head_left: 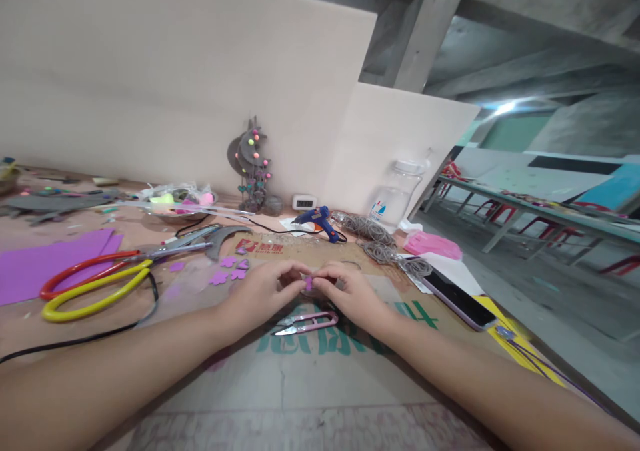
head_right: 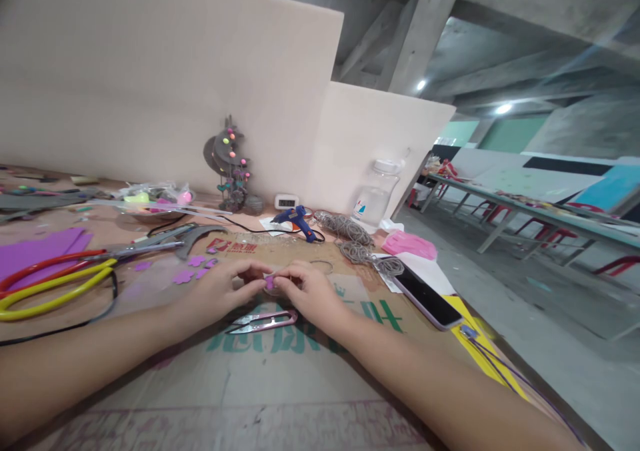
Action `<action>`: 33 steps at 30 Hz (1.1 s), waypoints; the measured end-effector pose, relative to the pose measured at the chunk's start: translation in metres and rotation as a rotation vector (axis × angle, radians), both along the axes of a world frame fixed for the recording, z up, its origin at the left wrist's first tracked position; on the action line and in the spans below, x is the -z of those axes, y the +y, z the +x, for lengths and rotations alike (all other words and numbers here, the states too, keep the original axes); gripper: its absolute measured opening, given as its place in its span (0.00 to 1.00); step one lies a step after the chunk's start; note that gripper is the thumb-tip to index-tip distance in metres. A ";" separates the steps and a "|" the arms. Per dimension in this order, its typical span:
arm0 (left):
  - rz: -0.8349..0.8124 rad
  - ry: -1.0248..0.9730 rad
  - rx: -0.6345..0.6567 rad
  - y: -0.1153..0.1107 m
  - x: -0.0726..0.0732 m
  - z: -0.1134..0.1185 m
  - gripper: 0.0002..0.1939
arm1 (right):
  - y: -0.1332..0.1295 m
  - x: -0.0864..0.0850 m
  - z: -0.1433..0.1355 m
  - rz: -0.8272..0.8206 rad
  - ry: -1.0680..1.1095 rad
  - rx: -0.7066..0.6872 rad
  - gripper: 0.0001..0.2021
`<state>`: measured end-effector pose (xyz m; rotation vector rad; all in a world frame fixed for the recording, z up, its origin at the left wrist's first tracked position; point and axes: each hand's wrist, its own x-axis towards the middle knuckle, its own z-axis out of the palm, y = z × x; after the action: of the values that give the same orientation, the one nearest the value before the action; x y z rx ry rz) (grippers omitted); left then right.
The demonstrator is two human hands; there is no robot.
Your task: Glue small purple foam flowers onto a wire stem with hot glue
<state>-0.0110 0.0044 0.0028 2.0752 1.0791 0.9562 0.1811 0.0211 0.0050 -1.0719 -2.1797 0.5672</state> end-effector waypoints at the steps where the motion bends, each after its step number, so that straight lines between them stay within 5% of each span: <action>1: 0.012 -0.003 0.004 0.000 0.001 0.000 0.12 | 0.000 0.000 0.000 -0.016 0.002 -0.007 0.09; 18: -0.017 0.061 -0.051 0.002 0.002 0.000 0.13 | -0.003 -0.001 0.000 -0.033 0.011 0.008 0.10; 33: -0.078 -0.031 -0.115 0.007 0.004 -0.002 0.13 | 0.009 0.016 0.006 -0.293 0.293 0.011 0.10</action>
<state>-0.0127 0.0119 -0.0009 1.9471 1.2108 0.9820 0.1874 0.0304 -0.0114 -1.0703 -1.8720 0.9961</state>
